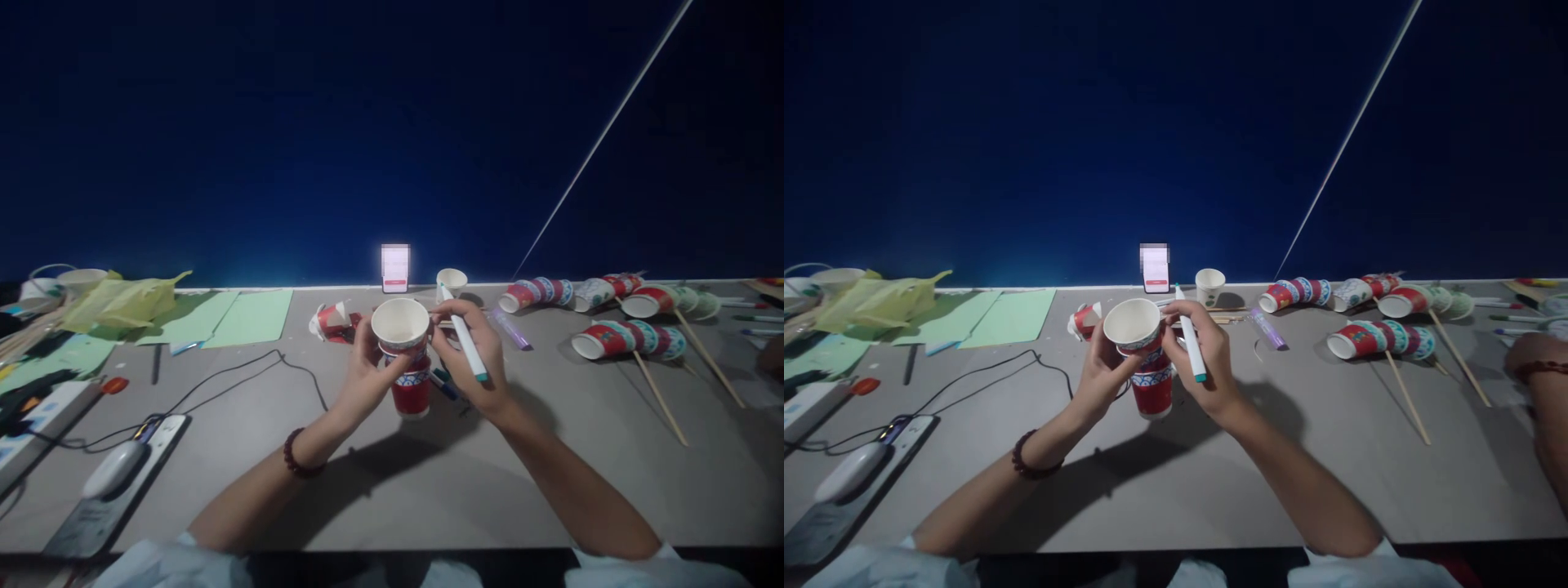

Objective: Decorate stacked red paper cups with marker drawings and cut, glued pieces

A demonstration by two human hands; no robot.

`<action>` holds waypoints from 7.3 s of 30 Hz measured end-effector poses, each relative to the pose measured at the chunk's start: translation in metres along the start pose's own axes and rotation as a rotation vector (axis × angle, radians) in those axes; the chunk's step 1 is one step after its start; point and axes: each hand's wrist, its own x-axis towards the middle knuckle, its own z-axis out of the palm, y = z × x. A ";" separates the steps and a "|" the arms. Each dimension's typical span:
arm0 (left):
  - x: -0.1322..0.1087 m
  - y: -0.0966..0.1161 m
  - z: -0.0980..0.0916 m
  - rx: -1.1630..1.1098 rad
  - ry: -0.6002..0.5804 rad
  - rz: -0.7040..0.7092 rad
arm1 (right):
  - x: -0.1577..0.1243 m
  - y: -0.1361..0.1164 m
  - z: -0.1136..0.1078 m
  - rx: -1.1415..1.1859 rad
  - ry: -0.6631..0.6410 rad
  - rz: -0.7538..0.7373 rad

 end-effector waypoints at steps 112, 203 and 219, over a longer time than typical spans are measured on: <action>-0.007 0.019 -0.016 -0.543 -0.430 -0.668 | 0.032 0.050 -0.025 -0.158 0.172 -0.031; 0.008 -0.077 -0.041 -0.524 -0.131 -0.918 | 0.007 0.061 0.014 -0.004 -0.321 0.136; 0.008 -0.073 -0.037 -0.514 -0.122 -0.918 | 0.007 0.061 0.013 -0.033 -0.325 0.134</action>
